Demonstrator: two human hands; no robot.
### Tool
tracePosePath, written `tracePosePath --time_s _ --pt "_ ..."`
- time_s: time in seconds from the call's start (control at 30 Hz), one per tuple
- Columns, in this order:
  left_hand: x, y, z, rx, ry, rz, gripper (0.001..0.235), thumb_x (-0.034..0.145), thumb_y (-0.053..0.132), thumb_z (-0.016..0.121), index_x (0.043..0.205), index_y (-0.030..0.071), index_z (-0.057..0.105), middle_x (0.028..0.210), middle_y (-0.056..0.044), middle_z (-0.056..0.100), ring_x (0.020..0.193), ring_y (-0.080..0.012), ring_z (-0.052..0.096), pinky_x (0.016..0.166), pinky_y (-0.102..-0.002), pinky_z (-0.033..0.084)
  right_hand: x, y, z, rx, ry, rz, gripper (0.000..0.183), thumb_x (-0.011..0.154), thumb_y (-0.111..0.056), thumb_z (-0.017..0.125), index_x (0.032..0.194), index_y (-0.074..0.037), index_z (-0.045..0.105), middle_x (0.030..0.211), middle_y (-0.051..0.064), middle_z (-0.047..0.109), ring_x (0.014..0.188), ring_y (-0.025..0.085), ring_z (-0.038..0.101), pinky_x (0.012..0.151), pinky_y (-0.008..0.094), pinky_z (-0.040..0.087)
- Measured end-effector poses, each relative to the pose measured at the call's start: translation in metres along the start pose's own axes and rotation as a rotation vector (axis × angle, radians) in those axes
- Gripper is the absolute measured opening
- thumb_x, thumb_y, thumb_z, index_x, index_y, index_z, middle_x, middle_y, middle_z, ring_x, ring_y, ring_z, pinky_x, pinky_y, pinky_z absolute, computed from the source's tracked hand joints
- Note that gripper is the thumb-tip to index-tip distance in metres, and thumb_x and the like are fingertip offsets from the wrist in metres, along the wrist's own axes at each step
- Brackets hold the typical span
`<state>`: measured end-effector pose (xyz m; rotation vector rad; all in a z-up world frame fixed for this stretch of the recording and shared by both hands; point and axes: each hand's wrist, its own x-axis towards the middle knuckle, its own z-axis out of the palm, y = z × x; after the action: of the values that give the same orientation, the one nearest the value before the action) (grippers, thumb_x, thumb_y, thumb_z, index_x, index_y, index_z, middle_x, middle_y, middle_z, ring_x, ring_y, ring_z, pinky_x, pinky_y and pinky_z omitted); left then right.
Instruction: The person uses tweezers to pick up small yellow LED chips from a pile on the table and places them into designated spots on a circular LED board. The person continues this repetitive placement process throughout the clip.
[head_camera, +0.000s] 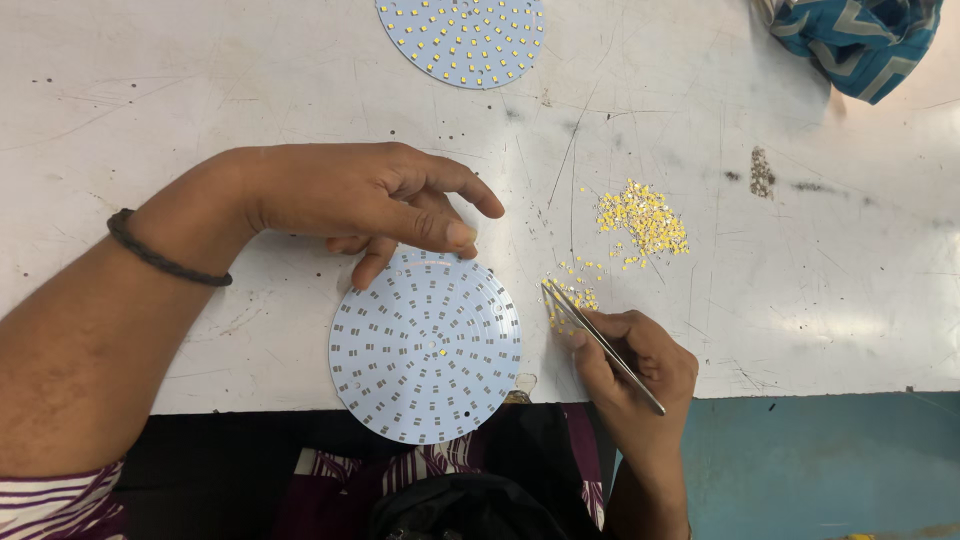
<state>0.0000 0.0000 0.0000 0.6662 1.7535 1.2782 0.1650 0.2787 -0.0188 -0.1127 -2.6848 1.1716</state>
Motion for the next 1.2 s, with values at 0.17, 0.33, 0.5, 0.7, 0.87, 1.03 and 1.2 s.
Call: tracePosePath --time_s 0.17,0.33,0.5,0.7,0.87,1.03,1.2 --pt "-0.0005 0.0038 0.001 0.017 0.017 -0.005 0.085 0.07 0.059 0.062 0.139 0.01 0.054 0.106 -0.017 0.079 0.034 -0.017 0.07 0.024 -0.021 0.038 -0.0006 0.0016 -0.0042 0.021 -0.035 -0.008 0.013 0.081 -0.006 0.077 0.092 0.001 0.075 0.064 -0.001 0.064 0.055 0.0 0.048 0.05 0.017 0.035" --pt "-0.0005 0.0049 0.0016 0.017 0.02 0.001 0.084 0.07 0.057 0.062 0.139 0.009 0.054 0.105 -0.018 0.079 0.033 -0.0171 0.07 0.023 -0.021 0.038 0.0008 0.0012 -0.0022 0.015 -0.021 -0.025 0.014 0.083 -0.006 0.077 0.095 0.001 0.075 0.066 -0.001 0.064 0.054 0.0 0.045 0.049 0.018 0.033" --pt "-0.0006 0.0047 0.0012 0.014 0.013 0.004 0.084 0.071 0.056 0.062 0.139 0.008 0.053 0.105 -0.02 0.079 0.033 -0.0174 0.07 0.023 -0.021 0.038 0.0009 0.0015 -0.0025 -0.024 -0.033 -0.006 0.015 0.082 -0.007 0.079 0.093 0.002 0.075 0.061 0.0 0.062 0.052 0.001 0.045 0.047 0.019 0.032" --pt "-0.0001 0.0037 0.0008 0.018 0.011 -0.002 0.084 0.069 0.057 0.063 0.138 0.009 0.053 0.105 -0.021 0.078 0.033 -0.0178 0.07 0.023 -0.021 0.039 0.0017 0.0021 -0.0086 0.072 -0.087 -0.047 0.015 0.083 -0.007 0.074 0.096 0.001 0.074 0.07 -0.001 0.068 0.058 0.001 0.055 0.052 0.018 0.041" --pt "0.0 0.0028 0.0003 0.014 0.007 0.016 0.084 0.07 0.057 0.063 0.139 0.01 0.054 0.108 -0.021 0.077 0.033 -0.0175 0.07 0.023 -0.021 0.039 0.0019 0.0004 -0.0046 -0.018 -0.057 -0.018 0.017 0.082 -0.009 0.079 0.095 0.0 0.075 0.064 0.0 0.065 0.053 0.002 0.049 0.048 0.019 0.034" --pt "-0.0003 0.0037 0.0006 0.039 0.015 -0.006 0.084 0.069 0.058 0.062 0.139 0.011 0.054 0.108 -0.021 0.077 0.033 -0.0179 0.07 0.024 -0.022 0.039 0.0026 -0.0012 -0.0049 -0.012 -0.045 -0.016 0.017 0.083 -0.01 0.078 0.097 0.0 0.076 0.067 0.0 0.067 0.052 0.001 0.046 0.047 0.019 0.031" --pt "-0.0004 0.0027 0.0004 0.042 0.009 0.001 0.084 0.071 0.057 0.062 0.14 0.011 0.054 0.106 -0.019 0.077 0.034 -0.0181 0.071 0.024 -0.022 0.039 0.0009 -0.0015 -0.003 -0.014 -0.053 -0.003 0.016 0.082 -0.009 0.079 0.095 0.0 0.075 0.065 -0.002 0.066 0.053 -0.001 0.047 0.047 0.018 0.032"
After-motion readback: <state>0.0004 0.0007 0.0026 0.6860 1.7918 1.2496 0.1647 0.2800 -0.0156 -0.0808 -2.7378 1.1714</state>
